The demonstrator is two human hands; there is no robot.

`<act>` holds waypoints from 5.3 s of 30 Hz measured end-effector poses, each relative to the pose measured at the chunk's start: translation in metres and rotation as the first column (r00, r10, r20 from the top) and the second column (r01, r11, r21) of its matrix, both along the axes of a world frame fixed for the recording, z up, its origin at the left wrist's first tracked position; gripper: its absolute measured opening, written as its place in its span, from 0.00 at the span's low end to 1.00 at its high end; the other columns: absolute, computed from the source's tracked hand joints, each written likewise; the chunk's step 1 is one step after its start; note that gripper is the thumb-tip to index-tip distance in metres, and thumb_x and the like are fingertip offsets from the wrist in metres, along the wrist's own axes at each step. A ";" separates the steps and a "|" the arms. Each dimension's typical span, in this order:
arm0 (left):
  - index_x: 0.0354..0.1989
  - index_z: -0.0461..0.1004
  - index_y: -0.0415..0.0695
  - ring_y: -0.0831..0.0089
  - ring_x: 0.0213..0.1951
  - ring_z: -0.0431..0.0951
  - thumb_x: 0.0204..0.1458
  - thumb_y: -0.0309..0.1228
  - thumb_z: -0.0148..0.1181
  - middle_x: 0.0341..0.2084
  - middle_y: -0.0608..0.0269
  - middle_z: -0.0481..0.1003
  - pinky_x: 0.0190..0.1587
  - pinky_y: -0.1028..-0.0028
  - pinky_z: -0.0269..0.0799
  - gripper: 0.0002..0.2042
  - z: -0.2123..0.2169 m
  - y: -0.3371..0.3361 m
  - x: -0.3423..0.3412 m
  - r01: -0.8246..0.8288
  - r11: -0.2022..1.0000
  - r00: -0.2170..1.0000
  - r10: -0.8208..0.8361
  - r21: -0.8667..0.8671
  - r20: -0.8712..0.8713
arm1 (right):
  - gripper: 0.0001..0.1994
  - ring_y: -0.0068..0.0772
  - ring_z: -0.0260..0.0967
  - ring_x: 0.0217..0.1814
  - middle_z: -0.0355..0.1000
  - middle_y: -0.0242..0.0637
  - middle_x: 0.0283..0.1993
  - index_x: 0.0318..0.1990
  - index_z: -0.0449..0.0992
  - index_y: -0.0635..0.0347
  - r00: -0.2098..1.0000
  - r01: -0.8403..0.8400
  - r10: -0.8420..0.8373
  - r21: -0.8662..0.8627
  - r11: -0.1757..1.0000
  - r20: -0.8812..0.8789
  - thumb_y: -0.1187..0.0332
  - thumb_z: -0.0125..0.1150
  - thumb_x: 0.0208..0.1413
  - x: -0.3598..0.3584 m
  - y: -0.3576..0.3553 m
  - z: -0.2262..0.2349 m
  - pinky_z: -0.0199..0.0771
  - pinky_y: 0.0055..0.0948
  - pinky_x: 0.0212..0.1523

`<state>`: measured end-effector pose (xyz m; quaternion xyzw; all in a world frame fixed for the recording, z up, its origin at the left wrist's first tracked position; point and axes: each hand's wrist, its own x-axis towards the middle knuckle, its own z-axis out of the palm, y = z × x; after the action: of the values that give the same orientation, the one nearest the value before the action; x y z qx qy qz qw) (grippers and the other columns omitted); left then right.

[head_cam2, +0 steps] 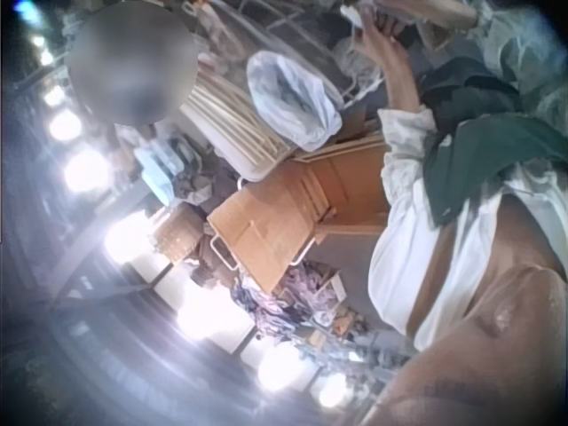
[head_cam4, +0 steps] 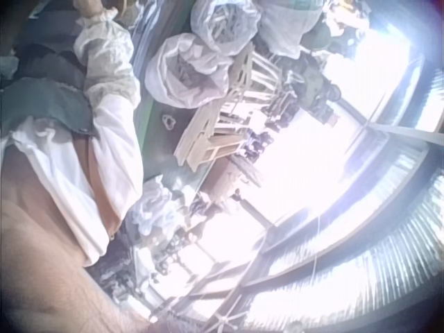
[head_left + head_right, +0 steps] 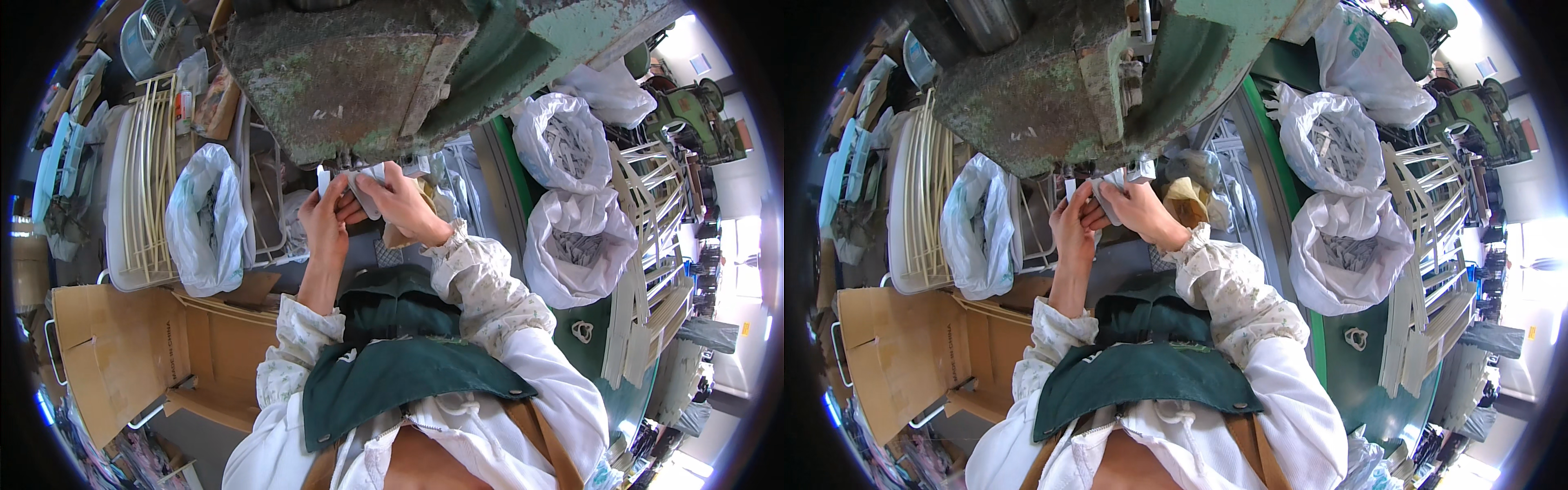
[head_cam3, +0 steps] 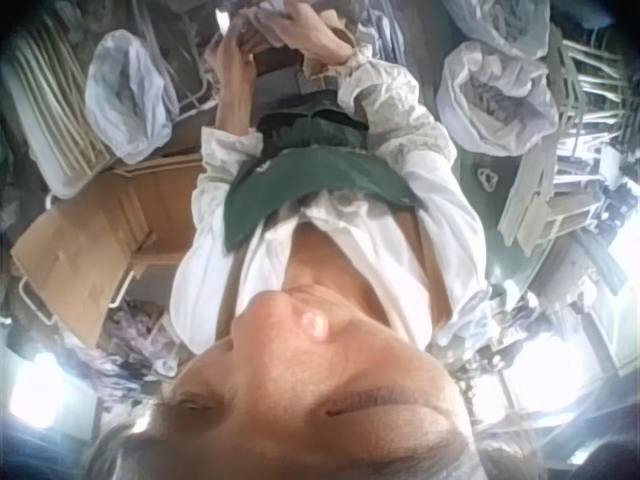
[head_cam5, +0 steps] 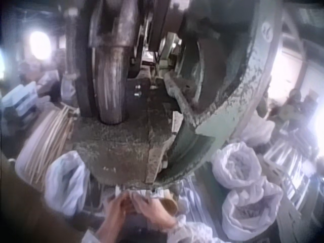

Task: The person repeatedly picks up small white plastic pieces from a bag and a nearby surface, aligns them, and presses them together by hand. They place the assembled pieces into a white bag and continue the cycle.

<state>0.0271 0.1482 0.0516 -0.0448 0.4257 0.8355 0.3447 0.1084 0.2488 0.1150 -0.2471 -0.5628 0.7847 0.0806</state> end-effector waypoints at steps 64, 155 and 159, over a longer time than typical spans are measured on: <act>0.39 0.72 0.37 0.87 0.20 0.59 0.60 0.30 0.51 0.18 0.71 0.65 0.22 0.85 0.51 0.09 0.007 -0.045 -0.022 0.138 0.957 0.867 -0.241 -0.254 -0.437 | 0.15 0.15 0.56 0.18 0.65 0.26 0.19 0.30 0.76 0.60 0.992 0.081 -0.023 0.504 0.860 -0.121 0.59 0.72 0.43 -0.022 0.032 -0.052 0.54 0.21 0.17; 0.29 0.79 0.40 0.86 0.18 0.64 0.55 0.38 0.58 0.14 0.73 0.68 0.21 0.81 0.58 0.12 -0.012 -0.046 -0.037 -0.107 0.790 0.753 -0.332 -0.604 -0.568 | 0.13 0.55 0.69 0.36 0.72 0.48 0.34 0.41 0.73 0.61 0.935 -0.268 -0.209 0.956 0.119 0.288 0.69 0.57 0.46 -0.079 0.120 -0.253 0.70 0.43 0.38; 0.33 0.78 0.41 0.67 0.27 0.77 0.53 0.39 0.57 0.26 0.60 0.78 0.30 0.68 0.71 0.13 -0.147 -0.190 -0.214 -0.786 0.343 0.377 -0.394 -0.515 -0.838 | 0.13 0.55 0.69 0.37 0.72 0.48 0.35 0.42 0.73 0.61 0.924 -0.312 -0.196 0.943 0.113 0.329 0.69 0.57 0.47 -0.071 0.126 -0.240 0.70 0.42 0.39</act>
<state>-0.1868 -0.0419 -0.0957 0.1621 0.9019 0.3622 -0.1706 0.0372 0.3749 -0.1253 -0.2520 -0.9527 0.1479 0.0835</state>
